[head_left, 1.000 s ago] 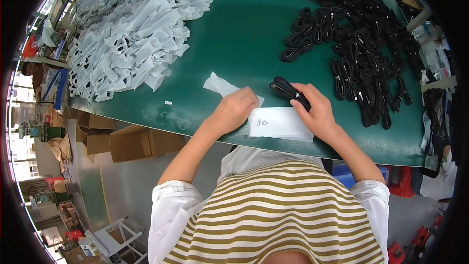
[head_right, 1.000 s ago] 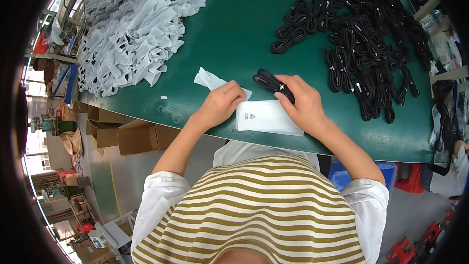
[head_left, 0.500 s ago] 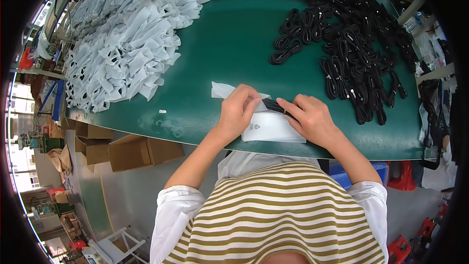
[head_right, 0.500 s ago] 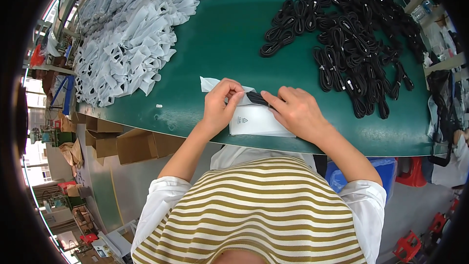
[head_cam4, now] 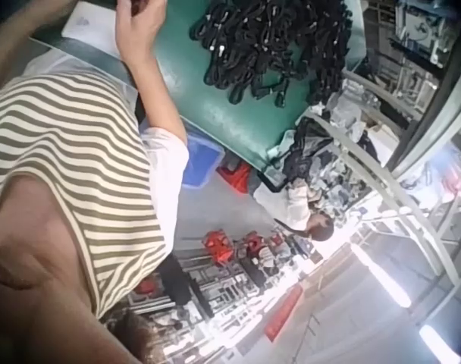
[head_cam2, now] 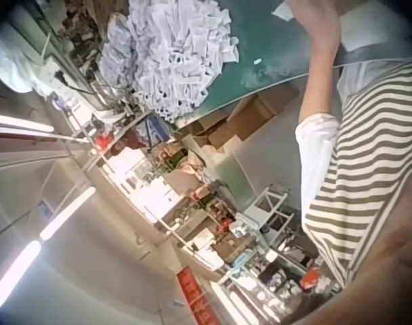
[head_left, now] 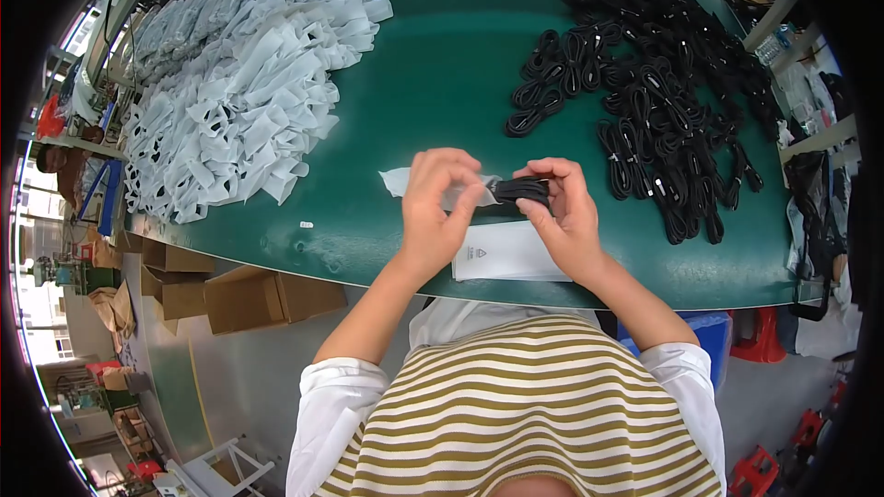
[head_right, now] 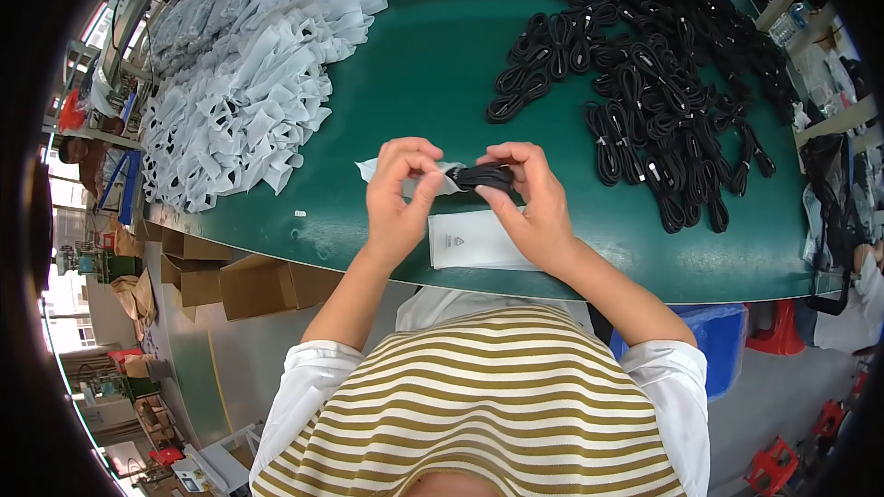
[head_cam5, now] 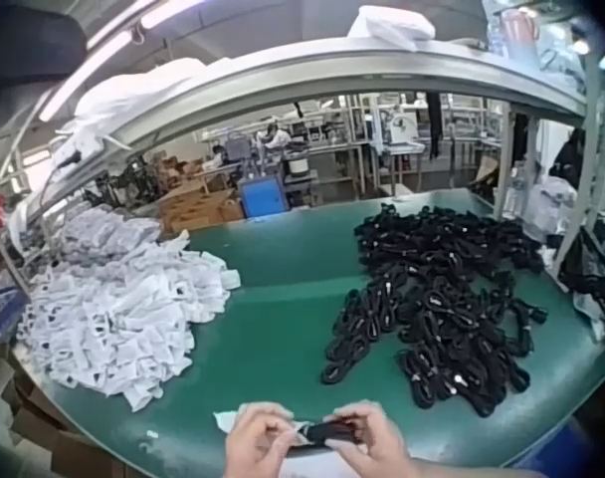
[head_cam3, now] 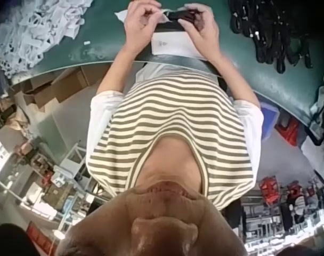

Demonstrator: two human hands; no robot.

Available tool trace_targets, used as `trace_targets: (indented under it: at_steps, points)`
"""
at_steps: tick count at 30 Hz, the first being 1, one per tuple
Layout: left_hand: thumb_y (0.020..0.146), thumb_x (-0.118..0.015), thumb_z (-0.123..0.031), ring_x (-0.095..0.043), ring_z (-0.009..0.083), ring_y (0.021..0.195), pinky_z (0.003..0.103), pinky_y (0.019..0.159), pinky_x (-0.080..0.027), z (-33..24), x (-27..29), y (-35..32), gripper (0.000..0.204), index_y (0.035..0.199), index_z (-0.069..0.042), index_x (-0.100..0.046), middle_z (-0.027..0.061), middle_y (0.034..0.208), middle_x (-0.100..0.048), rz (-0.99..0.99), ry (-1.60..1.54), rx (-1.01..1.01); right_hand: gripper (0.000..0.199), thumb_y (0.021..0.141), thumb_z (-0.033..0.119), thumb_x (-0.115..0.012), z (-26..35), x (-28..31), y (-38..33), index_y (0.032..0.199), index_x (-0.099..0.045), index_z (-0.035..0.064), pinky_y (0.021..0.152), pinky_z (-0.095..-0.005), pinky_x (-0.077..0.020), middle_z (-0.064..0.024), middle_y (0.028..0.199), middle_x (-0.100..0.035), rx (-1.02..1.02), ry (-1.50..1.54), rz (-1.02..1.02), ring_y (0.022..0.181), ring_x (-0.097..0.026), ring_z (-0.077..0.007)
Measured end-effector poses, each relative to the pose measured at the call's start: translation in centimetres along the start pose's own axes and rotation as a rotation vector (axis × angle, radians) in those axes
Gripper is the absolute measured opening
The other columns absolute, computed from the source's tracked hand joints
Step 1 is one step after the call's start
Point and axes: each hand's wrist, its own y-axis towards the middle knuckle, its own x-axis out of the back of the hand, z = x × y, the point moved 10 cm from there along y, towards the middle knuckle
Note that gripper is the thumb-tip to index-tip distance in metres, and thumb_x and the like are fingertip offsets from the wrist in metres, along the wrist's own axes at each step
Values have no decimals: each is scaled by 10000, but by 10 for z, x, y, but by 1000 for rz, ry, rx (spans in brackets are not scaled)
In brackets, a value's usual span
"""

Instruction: Packing black cables into small white plastic bags at a production line station.

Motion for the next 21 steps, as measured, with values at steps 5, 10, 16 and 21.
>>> trace_targets:
  at_steps: [5,10,16,21]
  points:
    - [885,-654,-66,-547,187,972,294,847,-440,22,7,4,64,890,-29,-602,100,1116,-591,37,-206,145,412,818,-71,-712,36,-26,8,1191,-552,-2,787,-248,-516,-117,1136,-526,394,-323,302,953,-577,-149]
    - [942,-618,-124,-551,180,1083,307,929,-431,34,-1,4,112,907,-20,-596,108,1202,-570,15,-535,308,455,802,-39,-739,21,-24,22,1217,-556,3,730,-258,-521,-131,1146,-544,184,-351,112,926,-589,-151]
    - [970,-573,-133,-540,243,1205,362,1002,-426,40,-12,12,141,932,1,-596,131,1244,-564,-43,-977,430,371,772,-8,-768,39,-46,28,1113,-623,-11,660,-279,-525,-126,1073,-586,346,-481,181,806,-609,-179]
    - [979,-559,-135,-532,273,1234,381,1016,-429,45,-20,15,154,978,12,-604,146,1265,-562,-25,-1029,515,280,772,-19,-758,45,-52,27,1027,-643,-17,627,-287,-519,-113,975,-612,459,-518,202,767,-613,-192]
